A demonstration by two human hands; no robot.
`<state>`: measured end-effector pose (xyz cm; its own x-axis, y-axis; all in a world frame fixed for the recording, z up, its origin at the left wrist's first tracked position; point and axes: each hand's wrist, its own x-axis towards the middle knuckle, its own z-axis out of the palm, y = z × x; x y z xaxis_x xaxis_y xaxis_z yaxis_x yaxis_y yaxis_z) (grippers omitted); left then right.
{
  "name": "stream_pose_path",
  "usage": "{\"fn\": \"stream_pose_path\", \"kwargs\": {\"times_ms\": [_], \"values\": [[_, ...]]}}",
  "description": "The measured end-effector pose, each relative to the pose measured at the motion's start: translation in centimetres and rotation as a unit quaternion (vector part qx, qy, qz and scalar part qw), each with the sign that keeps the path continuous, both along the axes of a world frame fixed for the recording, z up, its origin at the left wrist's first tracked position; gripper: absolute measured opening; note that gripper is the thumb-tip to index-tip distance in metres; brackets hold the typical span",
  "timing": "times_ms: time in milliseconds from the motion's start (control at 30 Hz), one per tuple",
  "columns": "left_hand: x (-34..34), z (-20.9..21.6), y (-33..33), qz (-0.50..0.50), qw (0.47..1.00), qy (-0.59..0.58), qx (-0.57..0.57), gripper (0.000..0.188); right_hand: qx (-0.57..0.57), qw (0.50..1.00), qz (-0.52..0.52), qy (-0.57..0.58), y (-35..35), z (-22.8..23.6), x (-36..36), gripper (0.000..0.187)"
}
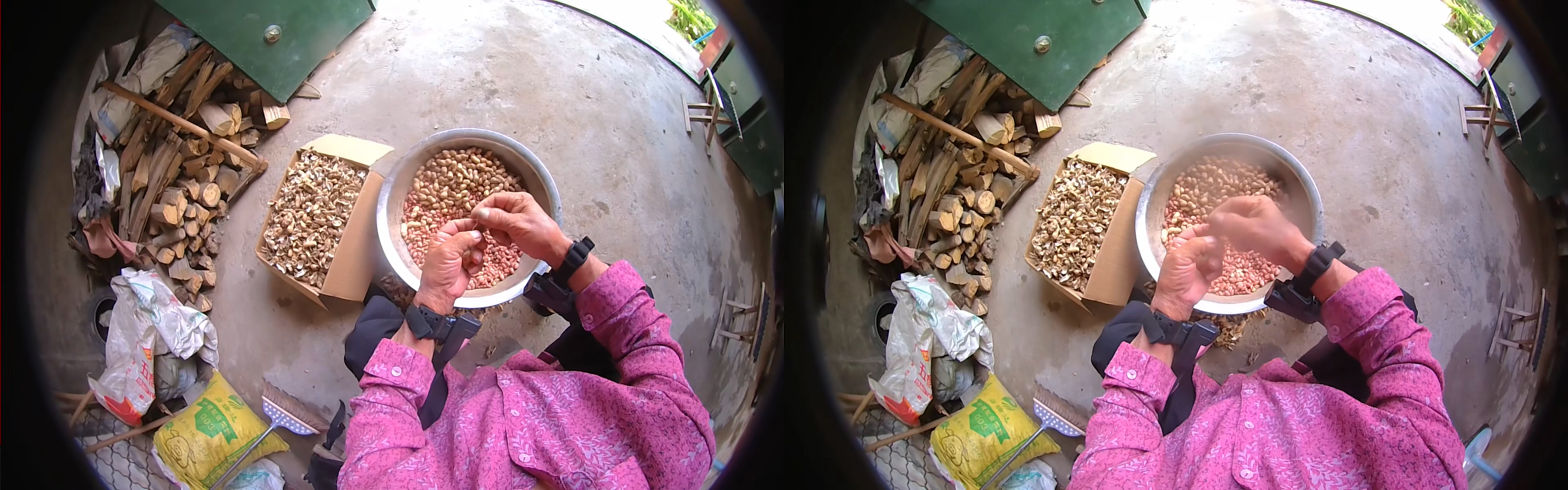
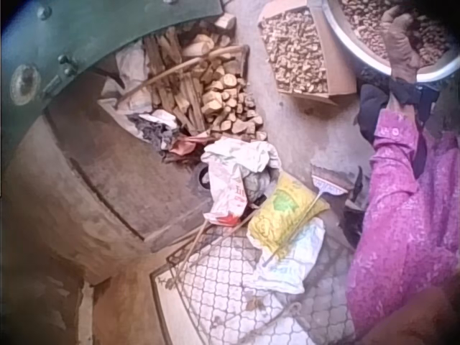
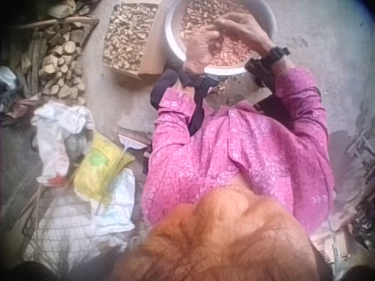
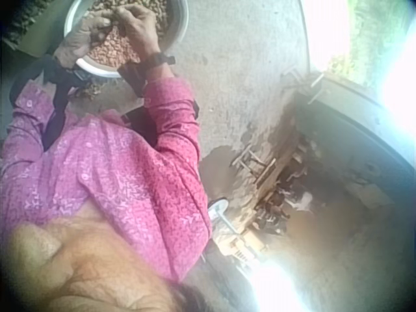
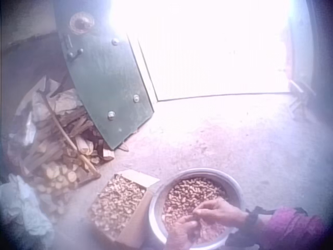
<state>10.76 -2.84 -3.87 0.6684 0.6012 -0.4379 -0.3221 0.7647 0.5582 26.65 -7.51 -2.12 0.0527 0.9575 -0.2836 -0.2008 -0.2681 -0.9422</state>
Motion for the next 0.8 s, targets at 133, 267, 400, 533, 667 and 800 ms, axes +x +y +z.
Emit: {"fn": "stream_pose_path", "kwargs": {"times_ms": [133, 267, 400, 533, 667, 800], "values": [[-0.6, -1.0, 0.3, -0.015, 1.0, -0.005, -0.005, 0.015, -0.009, 0.991, -0.088, 0.105, 0.2, 0.2, 0.3, 0.015], [-0.2, -1.8, 0.3, 0.05, 0.998, 0.001, -0.03, 0.017, -0.003, 0.99, -0.092, 0.104, 0.3, 0.1, 0.4, 0.011], [0.1, -1.9, 0.4, 0.079, 0.996, -0.001, -0.042, 0.024, -0.017, 0.989, -0.043, 0.138, 0.0, -0.3, 0.6, 0.009], [0.1, -2.3, 0.5, 0.09, 0.995, -0.036, -0.037, 0.03, 0.007, 1.0, 0.005, -0.024, -0.2, 0.2, 0.0, 0.015], [0.3, -1.9, 0.4, 0.113, 0.992, -0.035, -0.04, 0.034, 0.114, 0.986, 0.032, -0.121, -0.4, -1.0, -0.8, 0.015], [-0.1, -2.6, 0.6, 0.104, 0.994, -0.02, -0.027, 0.041, 0.119, 0.936, 0.073, -0.325, -0.8, 0.3, -1.7, 0.02]]}}
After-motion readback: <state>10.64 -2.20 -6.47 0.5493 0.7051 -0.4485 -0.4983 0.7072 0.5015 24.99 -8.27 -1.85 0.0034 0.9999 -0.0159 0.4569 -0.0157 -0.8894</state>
